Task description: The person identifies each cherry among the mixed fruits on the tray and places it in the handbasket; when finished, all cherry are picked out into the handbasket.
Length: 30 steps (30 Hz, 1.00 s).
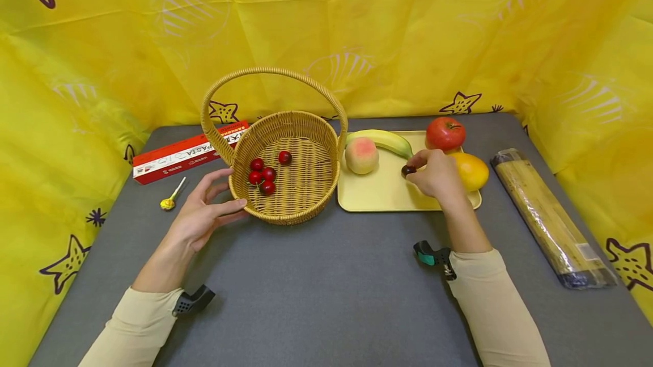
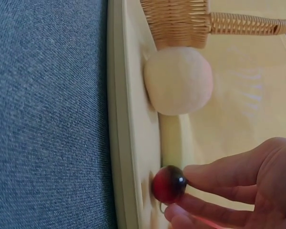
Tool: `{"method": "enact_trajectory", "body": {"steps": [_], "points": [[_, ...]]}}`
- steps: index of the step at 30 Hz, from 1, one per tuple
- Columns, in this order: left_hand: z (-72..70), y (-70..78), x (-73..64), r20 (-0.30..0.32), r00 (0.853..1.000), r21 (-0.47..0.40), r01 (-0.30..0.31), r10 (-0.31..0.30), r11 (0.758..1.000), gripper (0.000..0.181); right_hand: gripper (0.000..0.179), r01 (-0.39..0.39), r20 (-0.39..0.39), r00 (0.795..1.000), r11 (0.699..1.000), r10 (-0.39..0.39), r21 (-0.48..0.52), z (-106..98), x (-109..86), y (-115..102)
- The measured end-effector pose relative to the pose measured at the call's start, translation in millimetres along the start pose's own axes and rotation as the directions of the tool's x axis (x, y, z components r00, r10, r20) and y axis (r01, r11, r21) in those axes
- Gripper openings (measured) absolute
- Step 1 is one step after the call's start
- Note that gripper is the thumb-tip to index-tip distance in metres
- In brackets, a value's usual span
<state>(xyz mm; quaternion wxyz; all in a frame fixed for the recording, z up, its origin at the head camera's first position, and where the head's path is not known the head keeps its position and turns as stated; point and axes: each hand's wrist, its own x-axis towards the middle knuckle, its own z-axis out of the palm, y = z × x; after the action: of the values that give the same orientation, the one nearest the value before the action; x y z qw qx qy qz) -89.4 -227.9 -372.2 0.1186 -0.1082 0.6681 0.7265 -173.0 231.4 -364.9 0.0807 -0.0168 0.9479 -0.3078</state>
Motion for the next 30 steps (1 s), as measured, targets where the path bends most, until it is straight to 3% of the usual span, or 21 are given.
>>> {"method": "enact_trajectory", "body": {"steps": [23, 30], "points": [[-0.2, 0.5, 0.6, -0.004, 1.000, 0.011, 0.001, -0.001, 1.000, 0.078, 0.022, -0.019, -0.009, 1.000, 0.999, 0.020, 0.031, 7.3, 4.7, 2.9], [-0.8, -0.4, 1.0, 0.002, 1.000, 0.014, -0.005, 0.005, 1.000, 0.079, 0.027, -0.022, -0.004, 1.000, 0.998, 0.023, 0.064, 8.1, 6.9, 5.3]]}}
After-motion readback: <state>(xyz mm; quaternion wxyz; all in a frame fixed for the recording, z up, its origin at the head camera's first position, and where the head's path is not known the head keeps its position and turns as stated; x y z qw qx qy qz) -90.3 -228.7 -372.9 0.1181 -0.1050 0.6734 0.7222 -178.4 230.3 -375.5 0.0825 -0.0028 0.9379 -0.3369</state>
